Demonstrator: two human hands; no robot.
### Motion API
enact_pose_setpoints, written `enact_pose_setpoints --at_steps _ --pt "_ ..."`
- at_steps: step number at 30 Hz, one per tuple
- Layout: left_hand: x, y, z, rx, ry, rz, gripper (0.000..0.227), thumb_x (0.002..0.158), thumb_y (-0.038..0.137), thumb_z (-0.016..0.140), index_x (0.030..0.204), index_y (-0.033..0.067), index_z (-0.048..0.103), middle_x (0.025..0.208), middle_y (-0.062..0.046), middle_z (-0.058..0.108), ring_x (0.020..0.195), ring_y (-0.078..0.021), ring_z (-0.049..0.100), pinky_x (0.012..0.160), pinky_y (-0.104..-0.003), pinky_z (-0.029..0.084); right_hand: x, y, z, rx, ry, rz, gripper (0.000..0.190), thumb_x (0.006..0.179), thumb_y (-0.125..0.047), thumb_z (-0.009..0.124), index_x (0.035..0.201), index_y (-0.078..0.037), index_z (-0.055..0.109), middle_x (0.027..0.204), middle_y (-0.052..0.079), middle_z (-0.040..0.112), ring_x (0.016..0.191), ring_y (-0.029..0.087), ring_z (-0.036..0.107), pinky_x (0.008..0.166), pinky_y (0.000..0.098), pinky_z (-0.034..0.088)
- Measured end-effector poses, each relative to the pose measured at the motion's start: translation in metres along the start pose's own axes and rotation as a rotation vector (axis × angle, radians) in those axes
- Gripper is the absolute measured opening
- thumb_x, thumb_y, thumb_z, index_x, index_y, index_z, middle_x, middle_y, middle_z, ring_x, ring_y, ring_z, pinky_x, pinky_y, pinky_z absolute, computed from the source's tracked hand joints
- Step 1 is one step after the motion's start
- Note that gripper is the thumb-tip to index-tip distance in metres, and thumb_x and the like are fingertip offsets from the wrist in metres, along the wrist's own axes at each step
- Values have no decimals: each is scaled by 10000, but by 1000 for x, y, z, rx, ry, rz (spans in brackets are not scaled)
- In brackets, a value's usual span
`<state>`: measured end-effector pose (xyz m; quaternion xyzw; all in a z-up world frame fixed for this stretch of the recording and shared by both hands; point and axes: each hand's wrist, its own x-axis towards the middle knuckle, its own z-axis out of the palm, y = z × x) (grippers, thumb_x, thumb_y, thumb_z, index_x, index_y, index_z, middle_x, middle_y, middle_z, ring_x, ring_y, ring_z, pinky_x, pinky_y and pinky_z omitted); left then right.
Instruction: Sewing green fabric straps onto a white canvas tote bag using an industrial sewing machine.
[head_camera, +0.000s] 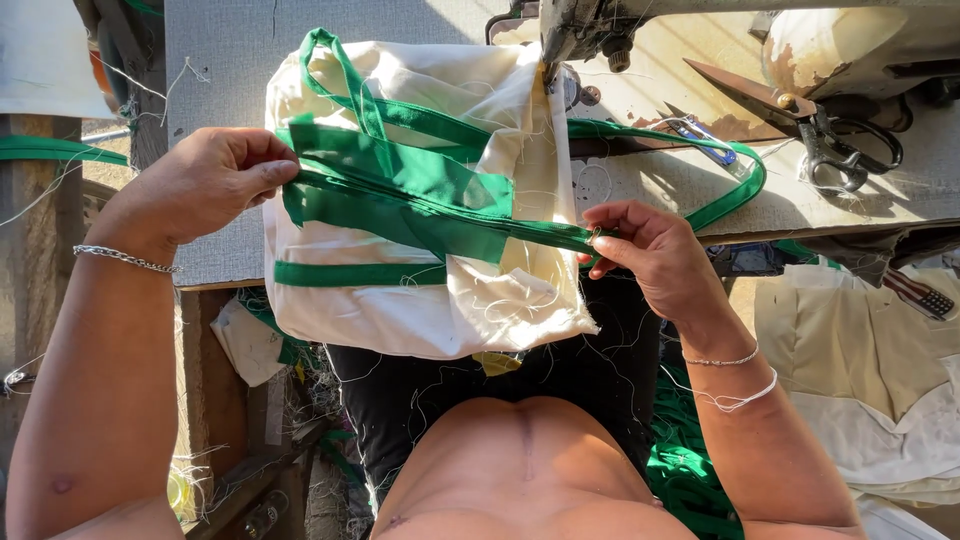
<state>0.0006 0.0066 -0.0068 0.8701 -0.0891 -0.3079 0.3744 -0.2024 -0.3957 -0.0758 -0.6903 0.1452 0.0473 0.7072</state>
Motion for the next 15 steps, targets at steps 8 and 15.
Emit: enact_pose_setpoints --at_steps 8,15 --pt "-6 12 8 162 103 -44 191 1046 229 658 1008 64 745 908 -64 656 853 -184 554 746 -337 425 -2 -2 3 16 11 10 286 909 97 575 1165 36 686 1047 126 694 755 223 675 715 288 632" --pt "-9 23 12 202 138 -69 204 1027 219 635 1005 52 751 908 -60 684 854 -180 574 762 -350 438 0 1 1 6 24 10 263 908 74 599 1144 16 699 1006 107 692 744 223 680 714 284 625"
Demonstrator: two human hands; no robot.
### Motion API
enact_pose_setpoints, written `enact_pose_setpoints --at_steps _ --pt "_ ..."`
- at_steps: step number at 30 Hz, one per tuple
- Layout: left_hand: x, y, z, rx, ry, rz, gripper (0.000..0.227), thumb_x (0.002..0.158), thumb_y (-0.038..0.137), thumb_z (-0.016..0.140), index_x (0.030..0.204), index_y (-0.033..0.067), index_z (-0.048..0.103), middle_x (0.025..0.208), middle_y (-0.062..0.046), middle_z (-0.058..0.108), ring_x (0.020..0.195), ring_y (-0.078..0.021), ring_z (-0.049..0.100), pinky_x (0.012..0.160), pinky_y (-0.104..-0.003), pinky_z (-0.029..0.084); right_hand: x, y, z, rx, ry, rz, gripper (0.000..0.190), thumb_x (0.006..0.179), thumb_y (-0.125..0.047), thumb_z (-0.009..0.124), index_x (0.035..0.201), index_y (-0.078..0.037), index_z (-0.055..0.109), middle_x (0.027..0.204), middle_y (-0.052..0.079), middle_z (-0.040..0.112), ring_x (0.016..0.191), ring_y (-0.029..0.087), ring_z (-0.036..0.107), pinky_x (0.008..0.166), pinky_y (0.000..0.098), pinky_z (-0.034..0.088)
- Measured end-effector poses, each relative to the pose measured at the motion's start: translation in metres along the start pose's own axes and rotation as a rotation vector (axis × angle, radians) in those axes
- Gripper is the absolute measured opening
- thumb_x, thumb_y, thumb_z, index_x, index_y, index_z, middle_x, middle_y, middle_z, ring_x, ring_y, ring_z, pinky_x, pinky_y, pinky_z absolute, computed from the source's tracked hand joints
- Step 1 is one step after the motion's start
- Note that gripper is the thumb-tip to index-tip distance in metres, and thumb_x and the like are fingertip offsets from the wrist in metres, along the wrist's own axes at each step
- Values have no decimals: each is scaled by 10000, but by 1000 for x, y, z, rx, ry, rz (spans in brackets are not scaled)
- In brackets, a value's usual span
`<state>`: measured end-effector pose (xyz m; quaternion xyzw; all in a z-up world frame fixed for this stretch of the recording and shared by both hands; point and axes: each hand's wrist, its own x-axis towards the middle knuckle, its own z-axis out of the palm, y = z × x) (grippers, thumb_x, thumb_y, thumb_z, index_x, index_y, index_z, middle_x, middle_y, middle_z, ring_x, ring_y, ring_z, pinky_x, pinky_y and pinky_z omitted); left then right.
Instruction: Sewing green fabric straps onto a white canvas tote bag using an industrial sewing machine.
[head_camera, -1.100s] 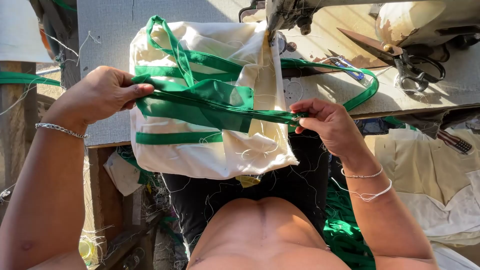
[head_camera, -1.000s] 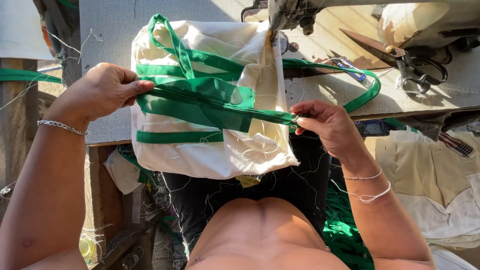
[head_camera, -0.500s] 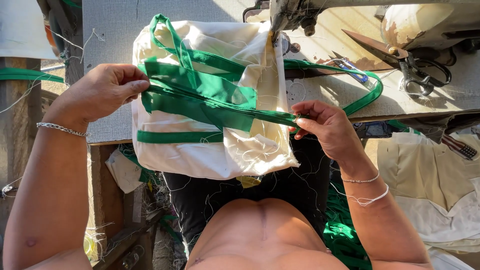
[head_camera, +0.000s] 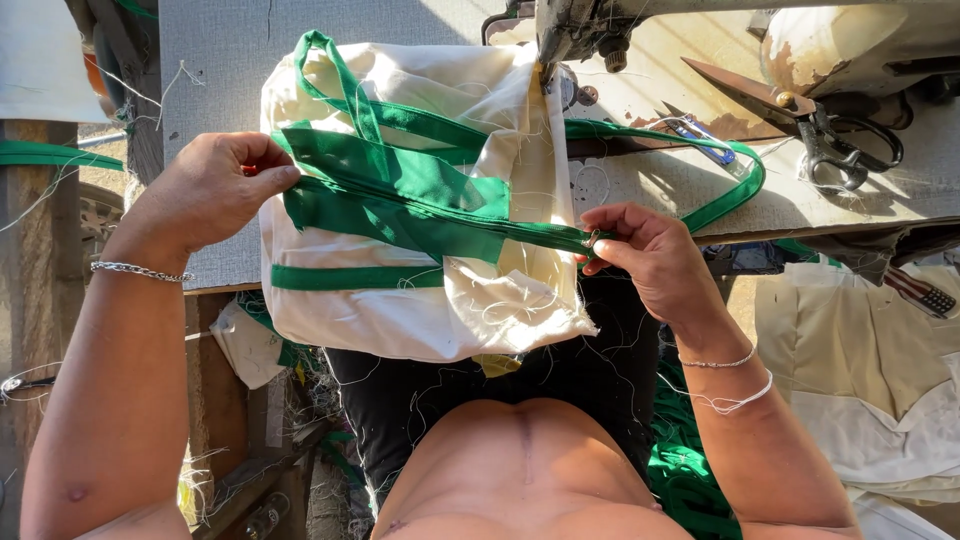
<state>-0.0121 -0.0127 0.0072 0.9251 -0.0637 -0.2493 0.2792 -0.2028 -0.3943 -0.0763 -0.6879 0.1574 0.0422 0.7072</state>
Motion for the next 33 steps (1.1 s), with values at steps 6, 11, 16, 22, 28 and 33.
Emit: enact_pose_setpoints --at_steps 6,11,16,22,28,33 --pt "-1 1 0 13 3 -22 215 1043 232 640 1041 49 751 948 -82 712 880 -195 605 773 -354 461 1 3 -1 31 -1 -6 244 911 79 603 1132 26 690 1015 120 703 764 222 688 713 292 632" --pt "1 -5 1 0 10 -4 206 1041 219 648 1038 43 754 940 -85 713 874 -190 605 772 -344 469 2 8 -1 61 -18 -23 242 915 82 592 1137 38 678 992 140 721 805 223 725 706 279 625" --pt "2 -6 2 14 13 -3 211 1042 234 657 1017 49 756 908 -71 703 839 -178 589 739 -344 454 1 8 0 66 -6 -29 257 899 110 578 1122 37 683 1052 133 718 876 203 700 738 297 651" --pt "3 -6 7 -23 25 -27 245 1050 275 633 1091 72 762 983 -60 733 910 -163 621 783 -346 481 2 7 1 51 5 -20 228 898 96 598 1096 26 689 1039 114 709 850 203 690 730 297 645" --pt "14 -42 29 -141 224 289 198 994 308 790 1086 134 768 853 -60 612 759 -155 559 685 -308 477 6 31 -2 154 -27 -176 303 865 124 699 1160 154 639 912 226 673 737 246 716 679 392 652" --pt "23 -31 40 -170 327 282 315 925 213 864 1142 107 662 1023 -103 684 912 -258 696 747 -355 591 -5 24 3 -44 -25 -183 278 873 68 753 1138 122 689 810 184 663 677 218 671 635 351 618"
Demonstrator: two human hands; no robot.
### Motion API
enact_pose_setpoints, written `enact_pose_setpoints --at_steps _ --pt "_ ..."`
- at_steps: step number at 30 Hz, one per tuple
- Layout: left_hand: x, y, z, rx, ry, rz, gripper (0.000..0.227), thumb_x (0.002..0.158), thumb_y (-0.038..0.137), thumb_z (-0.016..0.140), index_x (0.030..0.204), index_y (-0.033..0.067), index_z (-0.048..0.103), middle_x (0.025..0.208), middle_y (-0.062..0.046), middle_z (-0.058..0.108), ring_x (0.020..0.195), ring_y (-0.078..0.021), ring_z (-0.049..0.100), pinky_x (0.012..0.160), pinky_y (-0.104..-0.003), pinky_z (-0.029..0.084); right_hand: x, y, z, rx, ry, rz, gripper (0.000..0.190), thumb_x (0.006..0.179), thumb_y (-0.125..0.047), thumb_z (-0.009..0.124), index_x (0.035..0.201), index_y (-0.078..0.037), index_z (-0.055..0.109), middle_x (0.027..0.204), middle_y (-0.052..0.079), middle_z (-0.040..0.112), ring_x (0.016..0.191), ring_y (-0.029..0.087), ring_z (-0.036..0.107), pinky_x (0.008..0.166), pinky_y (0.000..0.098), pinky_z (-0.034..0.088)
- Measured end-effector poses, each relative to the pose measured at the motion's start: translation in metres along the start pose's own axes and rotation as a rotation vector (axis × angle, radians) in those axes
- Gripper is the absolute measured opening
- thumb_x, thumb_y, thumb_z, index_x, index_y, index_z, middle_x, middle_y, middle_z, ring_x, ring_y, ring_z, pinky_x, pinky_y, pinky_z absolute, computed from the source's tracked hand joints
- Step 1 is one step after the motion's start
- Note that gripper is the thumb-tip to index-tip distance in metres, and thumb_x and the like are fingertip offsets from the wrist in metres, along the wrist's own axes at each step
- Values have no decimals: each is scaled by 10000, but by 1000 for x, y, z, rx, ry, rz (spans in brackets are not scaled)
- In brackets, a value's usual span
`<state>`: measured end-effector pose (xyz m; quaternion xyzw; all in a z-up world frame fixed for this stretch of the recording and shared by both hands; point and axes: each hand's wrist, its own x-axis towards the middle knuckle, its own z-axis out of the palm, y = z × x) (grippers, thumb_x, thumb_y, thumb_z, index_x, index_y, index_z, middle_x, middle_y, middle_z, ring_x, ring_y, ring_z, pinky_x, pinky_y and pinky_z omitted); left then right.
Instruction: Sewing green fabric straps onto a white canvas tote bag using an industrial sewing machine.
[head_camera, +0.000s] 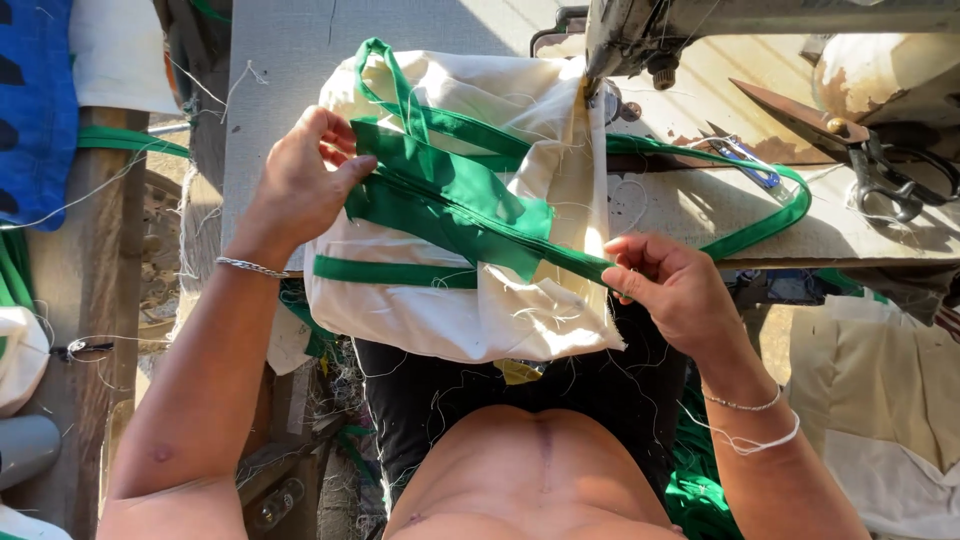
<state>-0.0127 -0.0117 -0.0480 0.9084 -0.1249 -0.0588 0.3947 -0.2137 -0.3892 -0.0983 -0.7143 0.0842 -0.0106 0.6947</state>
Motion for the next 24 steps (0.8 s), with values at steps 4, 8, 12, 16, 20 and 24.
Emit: enact_pose_setpoints --at_steps 4,8,12,16,20,24 --pt "-5 11 9 -9 28 69 379 909 109 834 1178 61 572 994 -141 659 874 -283 707 771 -422 579 -11 -10 5 -92 13 -24 311 851 43 783 1154 63 716 776 151 665 659 183 655 616 318 607" --pt "-5 64 16 -52 131 249 191 1003 38 700 1128 62 558 976 -86 632 942 -240 658 881 -387 554 -36 -40 13 -246 -99 21 388 866 -55 770 1248 -48 702 770 60 670 637 129 571 579 286 518" --pt "22 122 76 -365 79 574 405 736 -251 404 980 65 471 931 -89 543 793 -214 561 738 -342 584 -73 -50 22 -87 -253 129 405 912 -8 699 1299 -64 596 662 11 518 554 119 472 457 203 427" --pt "23 147 149 41 -141 646 92 928 -81 604 913 10 605 1033 -116 572 768 -223 591 630 -238 599 -98 -17 40 50 -131 237 273 895 29 734 1130 -83 653 719 29 649 645 83 566 576 216 444" --pt "21 126 159 390 146 868 169 873 -55 629 950 93 600 1051 -105 573 953 -303 519 776 -430 409 -105 0 44 129 -48 321 167 889 20 725 1046 -19 683 822 70 677 734 140 633 625 266 559" --pt "10 111 141 584 84 683 316 876 255 804 1114 94 672 1165 -112 565 1067 -328 503 836 -480 441 -113 -8 51 -131 -174 218 125 846 -109 789 958 -105 733 765 14 781 636 90 731 589 225 629"
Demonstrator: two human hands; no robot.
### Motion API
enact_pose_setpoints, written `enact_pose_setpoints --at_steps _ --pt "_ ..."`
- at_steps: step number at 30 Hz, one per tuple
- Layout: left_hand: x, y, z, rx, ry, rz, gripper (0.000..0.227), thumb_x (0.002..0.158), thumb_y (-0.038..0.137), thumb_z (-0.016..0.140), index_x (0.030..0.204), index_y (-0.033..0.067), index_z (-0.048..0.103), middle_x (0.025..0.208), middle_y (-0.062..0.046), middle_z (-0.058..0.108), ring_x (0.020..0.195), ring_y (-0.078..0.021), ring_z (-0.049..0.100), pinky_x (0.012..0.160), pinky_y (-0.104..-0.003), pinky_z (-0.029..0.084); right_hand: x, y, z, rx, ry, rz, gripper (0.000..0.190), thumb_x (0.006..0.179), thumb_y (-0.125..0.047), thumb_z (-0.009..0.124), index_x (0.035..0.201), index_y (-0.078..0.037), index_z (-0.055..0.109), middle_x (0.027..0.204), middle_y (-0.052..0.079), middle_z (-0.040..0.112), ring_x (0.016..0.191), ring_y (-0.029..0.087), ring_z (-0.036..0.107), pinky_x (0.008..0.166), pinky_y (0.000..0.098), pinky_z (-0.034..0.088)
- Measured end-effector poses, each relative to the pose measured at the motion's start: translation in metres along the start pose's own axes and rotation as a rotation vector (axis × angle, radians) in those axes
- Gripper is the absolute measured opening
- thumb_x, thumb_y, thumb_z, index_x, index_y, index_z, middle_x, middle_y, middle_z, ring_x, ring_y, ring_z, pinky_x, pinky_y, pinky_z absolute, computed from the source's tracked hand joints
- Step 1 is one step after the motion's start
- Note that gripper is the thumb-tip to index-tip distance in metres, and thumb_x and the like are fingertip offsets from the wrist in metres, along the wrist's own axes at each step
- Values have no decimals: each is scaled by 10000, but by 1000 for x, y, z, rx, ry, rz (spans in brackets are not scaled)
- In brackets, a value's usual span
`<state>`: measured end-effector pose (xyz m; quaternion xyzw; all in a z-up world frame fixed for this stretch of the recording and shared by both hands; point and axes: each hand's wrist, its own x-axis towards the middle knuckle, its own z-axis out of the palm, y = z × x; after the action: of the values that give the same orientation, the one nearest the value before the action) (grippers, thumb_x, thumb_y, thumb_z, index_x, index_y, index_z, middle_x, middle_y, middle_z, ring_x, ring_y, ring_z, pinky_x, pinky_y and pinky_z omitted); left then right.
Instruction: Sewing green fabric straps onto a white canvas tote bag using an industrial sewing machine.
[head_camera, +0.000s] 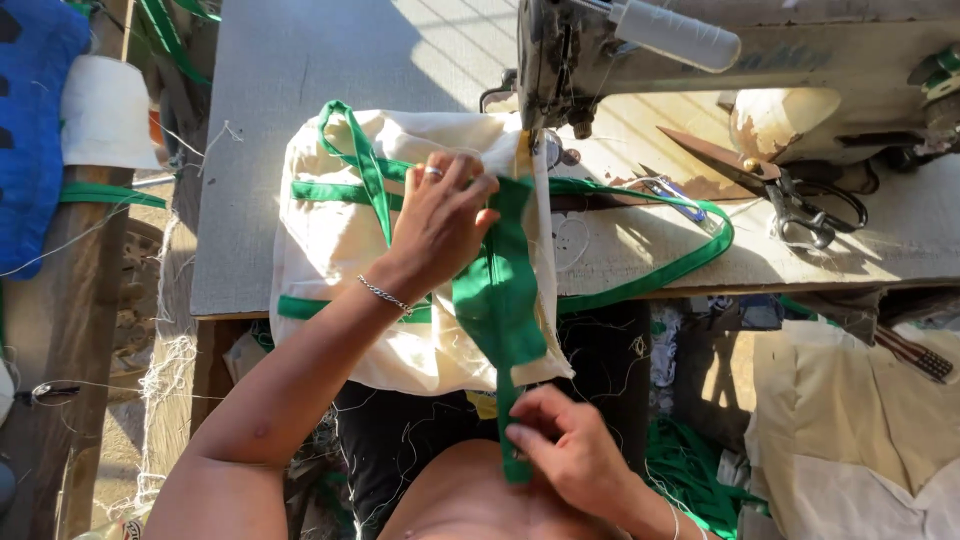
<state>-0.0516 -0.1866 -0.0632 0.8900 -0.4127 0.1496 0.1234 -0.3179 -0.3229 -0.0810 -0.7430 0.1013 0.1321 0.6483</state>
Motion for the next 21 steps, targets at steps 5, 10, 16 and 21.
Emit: enact_pose_setpoints --at_steps 5,10,16,21 --pt "6 7 15 38 -49 88 190 879 112 696 1060 77 648 1053 -96 630 1062 -329 521 842 -469 415 18 -7 -21 -401 -203 -261 265 888 -244 751 1127 -136 714 883 27 809 617 159 703 608 312 552" --pt "26 28 29 -238 91 349 209 943 -59 555 1082 94 587 1009 -104 576 912 -286 535 797 -402 426 61 -15 -75 -394 206 -271 163 929 -233 682 999 -104 751 736 -3 747 547 94 546 512 257 449" --pt "25 -3 67 -544 232 -12 128 1019 98 510 1063 183 595 962 -125 528 701 -524 618 594 -538 521 137 -5 -75 -593 516 -538 303 954 -313 785 1056 -34 728 735 161 701 614 322 690 535 410 555" --pt "25 -3 47 -193 333 194 72 910 71 620 885 105 678 974 -89 515 638 -416 633 526 -477 511 143 -21 -54 -828 521 -597 315 943 -224 754 1133 17 685 677 137 642 593 389 680 489 489 538"
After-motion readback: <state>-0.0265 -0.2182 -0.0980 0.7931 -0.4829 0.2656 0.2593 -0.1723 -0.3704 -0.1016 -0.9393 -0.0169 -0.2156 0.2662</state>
